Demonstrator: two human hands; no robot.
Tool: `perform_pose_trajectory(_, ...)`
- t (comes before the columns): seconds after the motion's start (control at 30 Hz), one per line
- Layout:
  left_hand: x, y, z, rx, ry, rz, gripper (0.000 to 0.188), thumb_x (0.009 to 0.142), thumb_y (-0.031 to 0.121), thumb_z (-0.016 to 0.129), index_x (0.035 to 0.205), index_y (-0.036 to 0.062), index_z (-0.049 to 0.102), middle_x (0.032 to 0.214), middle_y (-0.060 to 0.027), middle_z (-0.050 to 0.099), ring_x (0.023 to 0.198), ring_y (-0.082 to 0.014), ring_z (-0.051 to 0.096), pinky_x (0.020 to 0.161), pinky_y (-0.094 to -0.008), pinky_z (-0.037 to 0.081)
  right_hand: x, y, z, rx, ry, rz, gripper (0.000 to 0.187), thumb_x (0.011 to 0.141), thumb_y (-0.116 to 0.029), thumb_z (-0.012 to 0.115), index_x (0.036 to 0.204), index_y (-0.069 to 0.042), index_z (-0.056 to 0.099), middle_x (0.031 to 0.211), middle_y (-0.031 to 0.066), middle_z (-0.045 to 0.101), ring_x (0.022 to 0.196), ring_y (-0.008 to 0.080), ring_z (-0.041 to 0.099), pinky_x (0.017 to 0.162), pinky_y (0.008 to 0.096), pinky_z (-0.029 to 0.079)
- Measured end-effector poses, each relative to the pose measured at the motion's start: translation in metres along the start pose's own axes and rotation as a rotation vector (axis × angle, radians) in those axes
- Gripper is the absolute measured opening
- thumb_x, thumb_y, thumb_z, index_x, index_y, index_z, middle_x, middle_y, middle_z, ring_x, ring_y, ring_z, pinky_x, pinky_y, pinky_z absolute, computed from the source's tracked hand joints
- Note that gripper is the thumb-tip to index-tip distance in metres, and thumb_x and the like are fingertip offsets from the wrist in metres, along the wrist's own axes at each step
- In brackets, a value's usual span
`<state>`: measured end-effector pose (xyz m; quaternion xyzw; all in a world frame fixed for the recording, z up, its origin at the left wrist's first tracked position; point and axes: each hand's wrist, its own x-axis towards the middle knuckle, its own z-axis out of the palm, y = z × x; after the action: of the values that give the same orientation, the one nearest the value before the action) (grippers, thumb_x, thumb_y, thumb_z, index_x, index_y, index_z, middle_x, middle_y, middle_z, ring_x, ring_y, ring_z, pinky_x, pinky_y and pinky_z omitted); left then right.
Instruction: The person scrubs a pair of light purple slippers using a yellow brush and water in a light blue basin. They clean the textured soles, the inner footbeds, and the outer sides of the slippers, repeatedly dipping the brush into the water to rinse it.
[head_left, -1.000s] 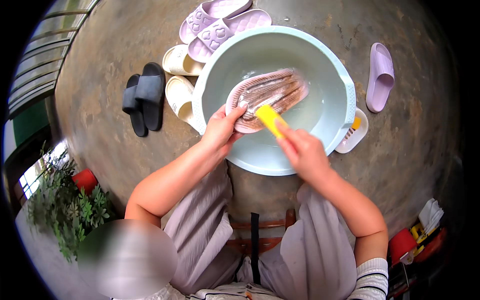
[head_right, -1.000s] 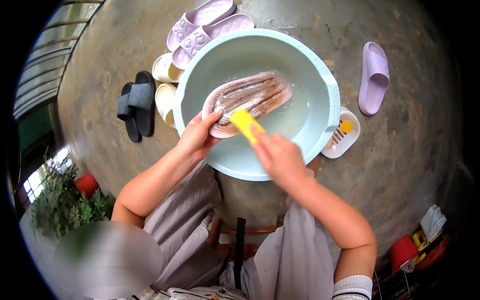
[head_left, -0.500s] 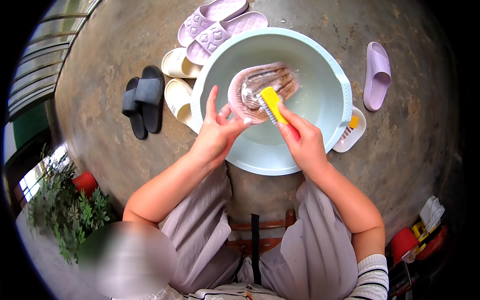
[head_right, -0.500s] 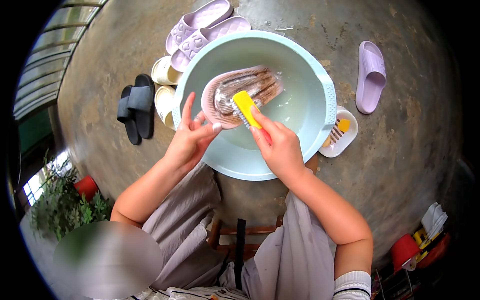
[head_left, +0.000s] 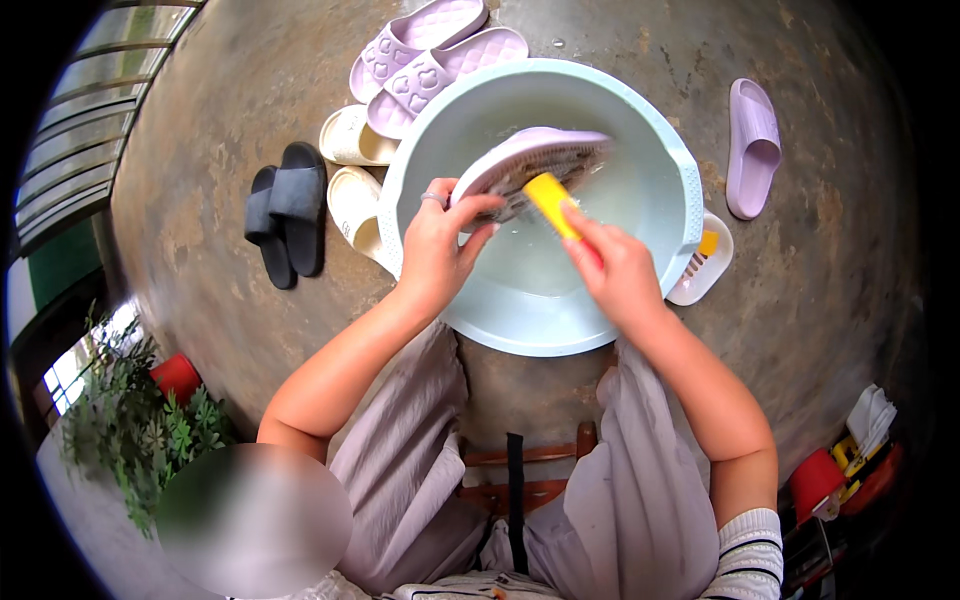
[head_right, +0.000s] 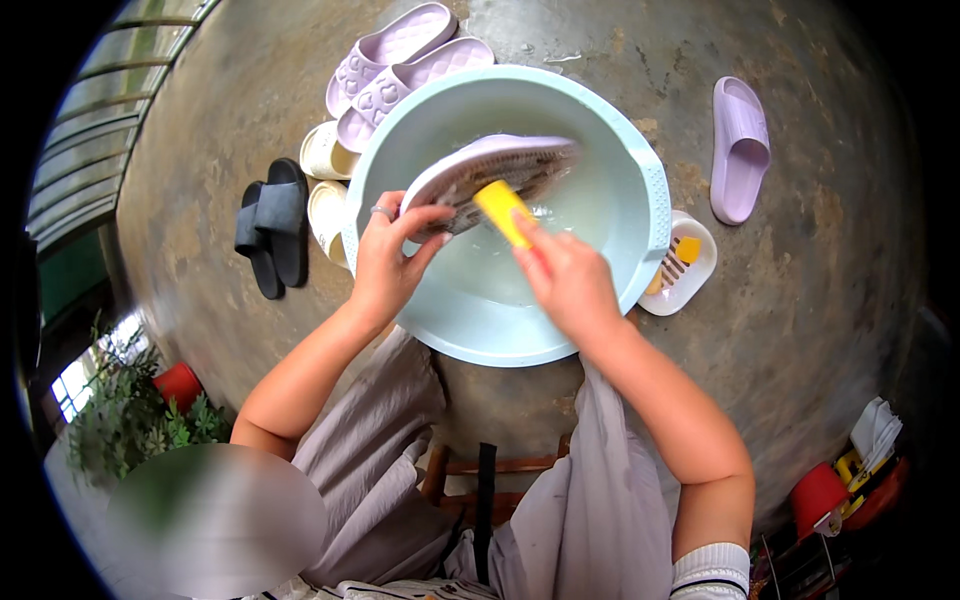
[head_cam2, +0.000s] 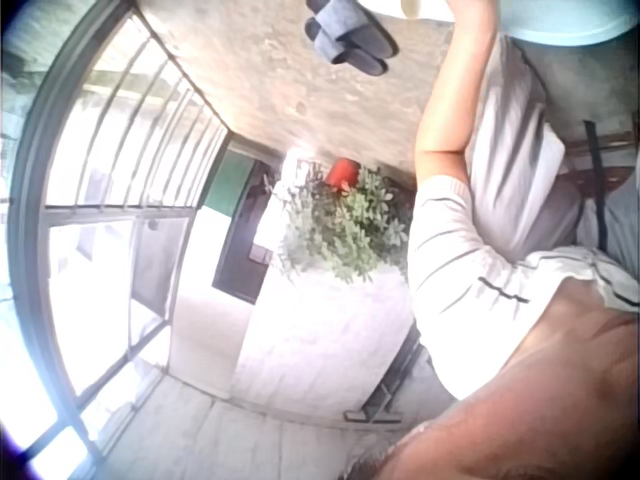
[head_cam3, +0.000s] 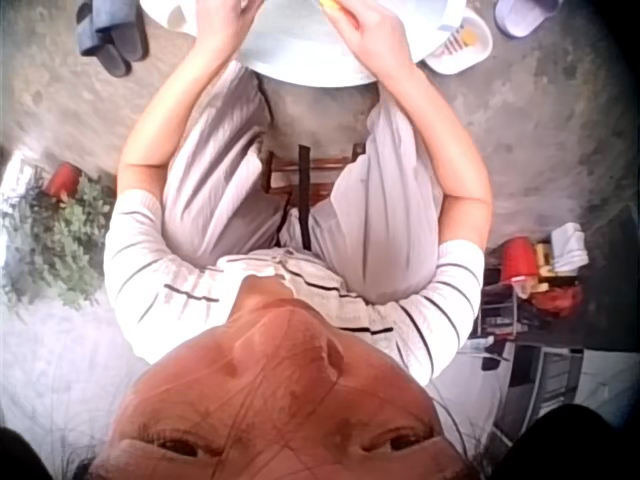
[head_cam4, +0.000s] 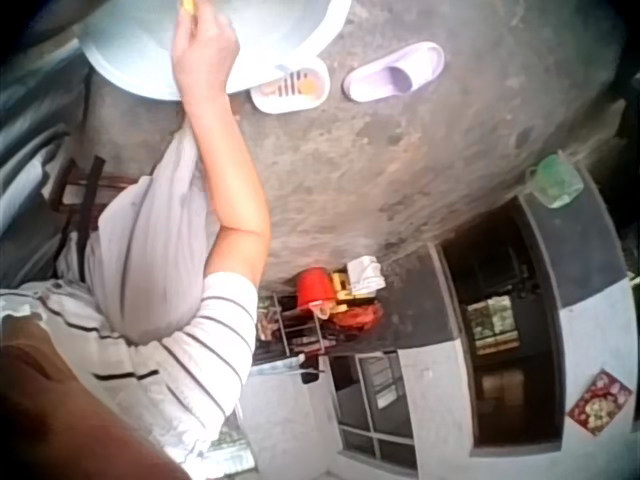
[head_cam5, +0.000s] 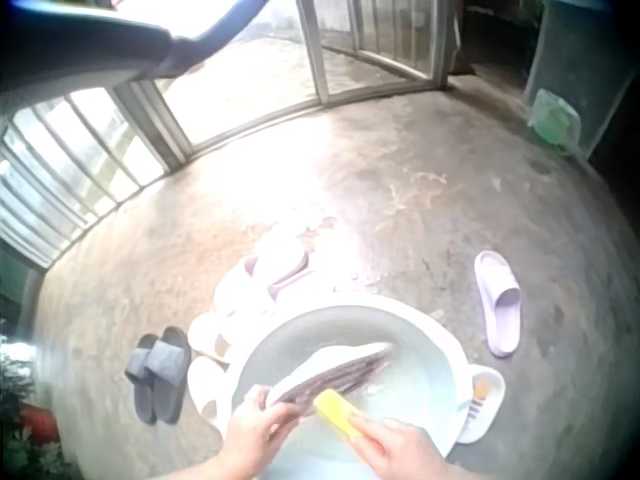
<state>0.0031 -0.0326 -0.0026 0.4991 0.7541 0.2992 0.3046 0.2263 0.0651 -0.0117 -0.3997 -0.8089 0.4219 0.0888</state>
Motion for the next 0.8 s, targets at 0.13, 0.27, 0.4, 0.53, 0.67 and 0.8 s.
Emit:
perform_pose_trajectory(0.13, 0.010, 0.007, 0.003, -0.164, 0.031, -0.076, 0.057, 0.080, -0.005, 0.077, 0.132, 0.0099, 0.060, 0.116, -0.0090, 0.052, 0.100, -0.0169, 0.062, 0.085, -0.0288, 0.056, 0.001, 0.013, 0.006, 0.259, 0.074, 0.165, 0.038, 0.094, -0.016, 0.068, 0.132, -0.010, 0.065, 0.092, 0.0217, 0.069, 0.076, 0.0346, 0.067, 0.071, 0.0378, 0.053)
perform_pose_trajectory(0.27, 0.013, 0.011, 0.000, -0.589, 0.023, -0.277, 0.070, 0.083, -0.003, 0.075, 0.146, 0.0083, 0.046, 0.125, -0.0153, 0.055, 0.108, -0.0219, 0.063, 0.096, -0.0289, 0.053, -0.008, -0.013, 0.008, 0.406, 0.071, 0.013, 0.040, 0.094, -0.013, 0.069, 0.133, -0.007, 0.063, 0.092, 0.0193, 0.070, 0.078, 0.0300, 0.068, 0.073, 0.0375, 0.053)
perform_pose_trajectory(0.4, 0.003, 0.025, -0.001, -1.232, 0.016, -0.787, 0.050, 0.091, -0.002, 0.068, 0.137, 0.0041, 0.051, 0.125, -0.0167, 0.062, 0.113, -0.0207, 0.064, 0.103, -0.0310, 0.052, -0.013, -0.038, -0.004, 0.407, 0.056, -0.025, 0.041, 0.094, -0.012, 0.069, 0.134, -0.009, 0.063, 0.089, 0.0179, 0.068, 0.075, 0.0270, 0.067, 0.069, 0.0354, 0.052)
perform_pose_trajectory(0.53, -0.013, 0.027, 0.007, -1.268, -0.088, -0.978, 0.025, 0.096, 0.003, 0.063, 0.121, 0.0053, 0.061, 0.118, -0.0091, 0.068, 0.110, -0.0184, 0.066, 0.102, -0.0343, 0.053, -0.017, -0.026, -0.002, 0.329, 0.070, 0.042, 0.041, 0.094, -0.012, 0.069, 0.134, -0.009, 0.063, 0.089, 0.0188, 0.068, 0.075, 0.0290, 0.067, 0.069, 0.0358, 0.052)
perform_pose_trajectory(0.67, -0.012, 0.039, 0.014, -1.252, -0.061, -0.973, 0.022, 0.100, 0.009, 0.059, 0.122, 0.0052, 0.059, 0.118, -0.0070, 0.068, 0.107, -0.0180, 0.067, 0.098, -0.0366, 0.056, -0.018, -0.023, 0.003, 0.351, 0.077, 0.084, 0.041, 0.093, -0.013, 0.069, 0.134, -0.009, 0.063, 0.090, 0.0201, 0.069, 0.075, 0.0306, 0.067, 0.070, 0.0365, 0.053)
perform_pose_trajectory(0.8, -0.011, 0.028, 0.015, -1.262, -0.006, -0.961, 0.026, 0.103, 0.012, 0.055, 0.127, 0.0039, 0.053, 0.121, -0.0104, 0.066, 0.110, -0.0215, 0.066, 0.101, -0.0396, 0.056, -0.034, -0.036, -0.001, 0.381, -0.033, 0.078, 0.041, 0.093, -0.015, 0.070, 0.133, -0.011, 0.064, 0.093, 0.0219, 0.070, 0.076, 0.0326, 0.068, 0.070, 0.0383, 0.053)
